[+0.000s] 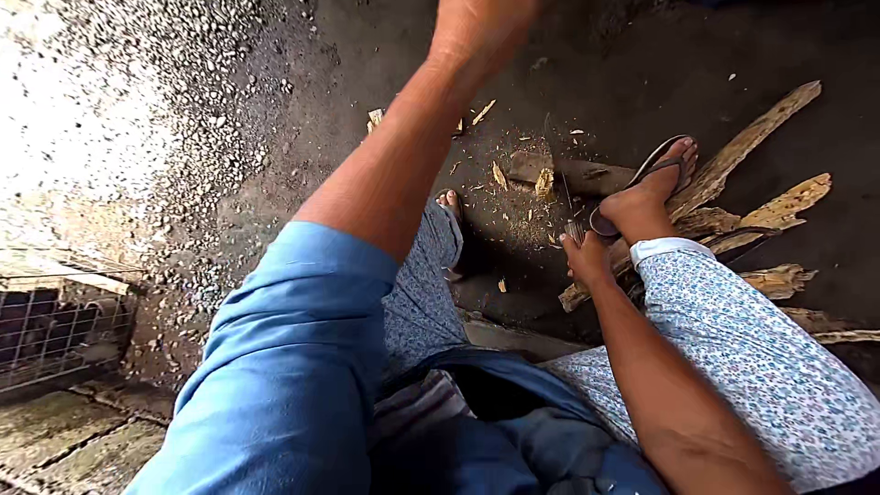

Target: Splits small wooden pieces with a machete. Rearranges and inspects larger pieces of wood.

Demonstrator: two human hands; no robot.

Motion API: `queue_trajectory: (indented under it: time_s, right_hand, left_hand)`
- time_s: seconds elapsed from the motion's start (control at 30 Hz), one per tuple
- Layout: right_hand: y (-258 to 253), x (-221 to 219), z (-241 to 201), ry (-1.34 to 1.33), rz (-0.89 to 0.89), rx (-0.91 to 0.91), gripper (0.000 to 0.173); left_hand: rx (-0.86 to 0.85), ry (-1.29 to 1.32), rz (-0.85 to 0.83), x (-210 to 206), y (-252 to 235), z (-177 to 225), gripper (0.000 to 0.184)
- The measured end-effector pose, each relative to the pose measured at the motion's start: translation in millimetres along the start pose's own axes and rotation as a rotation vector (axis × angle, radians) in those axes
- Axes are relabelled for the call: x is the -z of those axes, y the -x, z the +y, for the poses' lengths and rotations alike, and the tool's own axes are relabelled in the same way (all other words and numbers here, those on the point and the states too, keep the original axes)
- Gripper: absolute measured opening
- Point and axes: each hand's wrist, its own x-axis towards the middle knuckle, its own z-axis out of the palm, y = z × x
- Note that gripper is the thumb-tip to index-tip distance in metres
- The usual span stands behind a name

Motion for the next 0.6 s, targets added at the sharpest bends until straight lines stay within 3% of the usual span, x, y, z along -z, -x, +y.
queue_trajectory:
  time_s: [0.07,0.13,0.2,0.3,0.37,0.43,0.5,0.6]
  right_hand:
    - [0,-1,0,-0.015,-0.012,-0.015,0.059]
    - [2,0,-4,-0.036,-0.025,-0.022,0.059]
    - [2,-2,-7,-0.077,-0.032,-0.026,0.061]
    - [5,-4,-6,-0.151,-0.052,-0.046,0.06]
    - [8,-6,1,-0.305,-0.094,-0.07,0.054]
    - [10,-4,8,-0.492,-0.142,-0.082,0.046]
    - [13,4,8,-0.594,-0.137,-0.067,0.043]
    - [9,12,7,-0.573,-0.022,-0.043,0.044]
  left_hand:
    - [0.125,-0.142,-0.407,-45,-4,-15,0.036]
    - [0.242,-0.219,-0.654,-99,7,-31,0.051]
    - [0.461,0.01,-0.662,-147,25,-52,0.06]
    - [0.884,0.658,-0.552,-215,47,-83,0.07]
    - [1.03,0.928,-0.46,-258,51,-103,0.067]
    - [1.055,0.939,-0.396,-279,50,-112,0.053]
    - [1.026,0.799,-0.456,-288,47,-120,0.039]
    - [1.0,0.778,-0.493,-294,47,-126,0.035]
